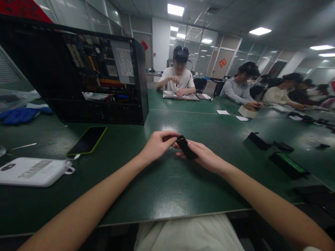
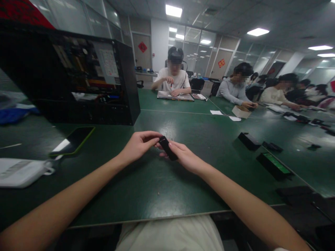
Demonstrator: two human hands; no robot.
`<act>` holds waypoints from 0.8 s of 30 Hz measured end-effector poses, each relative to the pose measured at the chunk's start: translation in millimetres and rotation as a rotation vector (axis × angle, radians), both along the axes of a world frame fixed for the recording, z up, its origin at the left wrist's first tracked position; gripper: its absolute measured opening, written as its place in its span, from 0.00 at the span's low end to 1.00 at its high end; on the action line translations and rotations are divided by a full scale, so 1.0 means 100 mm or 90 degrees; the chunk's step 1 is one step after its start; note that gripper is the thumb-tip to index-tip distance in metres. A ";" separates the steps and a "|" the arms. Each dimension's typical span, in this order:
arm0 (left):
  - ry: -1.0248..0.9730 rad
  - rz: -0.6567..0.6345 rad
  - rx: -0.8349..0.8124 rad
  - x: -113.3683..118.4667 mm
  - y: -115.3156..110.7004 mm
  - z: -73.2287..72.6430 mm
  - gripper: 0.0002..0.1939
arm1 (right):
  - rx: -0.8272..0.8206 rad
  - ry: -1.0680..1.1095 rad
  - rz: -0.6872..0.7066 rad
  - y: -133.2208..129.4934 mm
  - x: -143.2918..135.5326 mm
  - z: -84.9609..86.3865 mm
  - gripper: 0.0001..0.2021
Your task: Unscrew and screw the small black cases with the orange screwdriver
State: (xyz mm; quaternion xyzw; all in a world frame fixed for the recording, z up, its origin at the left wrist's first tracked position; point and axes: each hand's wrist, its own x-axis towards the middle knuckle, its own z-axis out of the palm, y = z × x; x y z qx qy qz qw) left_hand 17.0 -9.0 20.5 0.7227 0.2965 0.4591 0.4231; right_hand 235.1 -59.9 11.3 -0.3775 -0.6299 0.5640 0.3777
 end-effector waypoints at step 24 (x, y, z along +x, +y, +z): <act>0.083 0.032 0.106 0.10 -0.08 -0.06 0.09 | 0.083 -0.875 -0.890 -1.17 3.53 0.00 0.28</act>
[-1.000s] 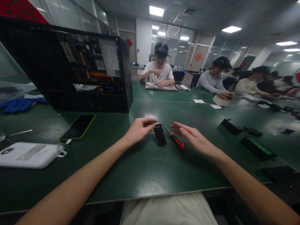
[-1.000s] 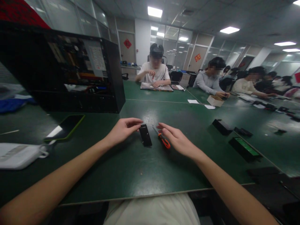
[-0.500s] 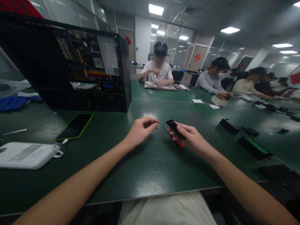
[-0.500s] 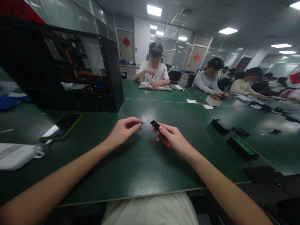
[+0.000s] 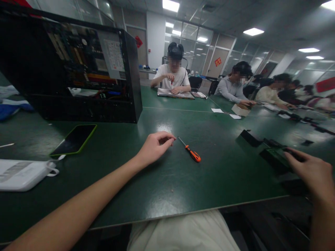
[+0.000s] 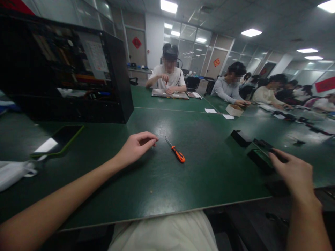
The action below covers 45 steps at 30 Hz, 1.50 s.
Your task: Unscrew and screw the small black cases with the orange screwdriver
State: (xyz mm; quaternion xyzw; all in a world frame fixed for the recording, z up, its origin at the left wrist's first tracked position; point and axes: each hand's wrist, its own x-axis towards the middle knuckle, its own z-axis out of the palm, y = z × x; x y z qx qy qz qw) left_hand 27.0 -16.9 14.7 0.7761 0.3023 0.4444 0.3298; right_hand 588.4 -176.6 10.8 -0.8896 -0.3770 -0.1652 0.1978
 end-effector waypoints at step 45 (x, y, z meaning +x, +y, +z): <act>0.055 0.004 0.062 -0.03 0.00 -0.01 0.08 | -0.096 0.093 0.019 0.33 -0.02 -0.28 0.25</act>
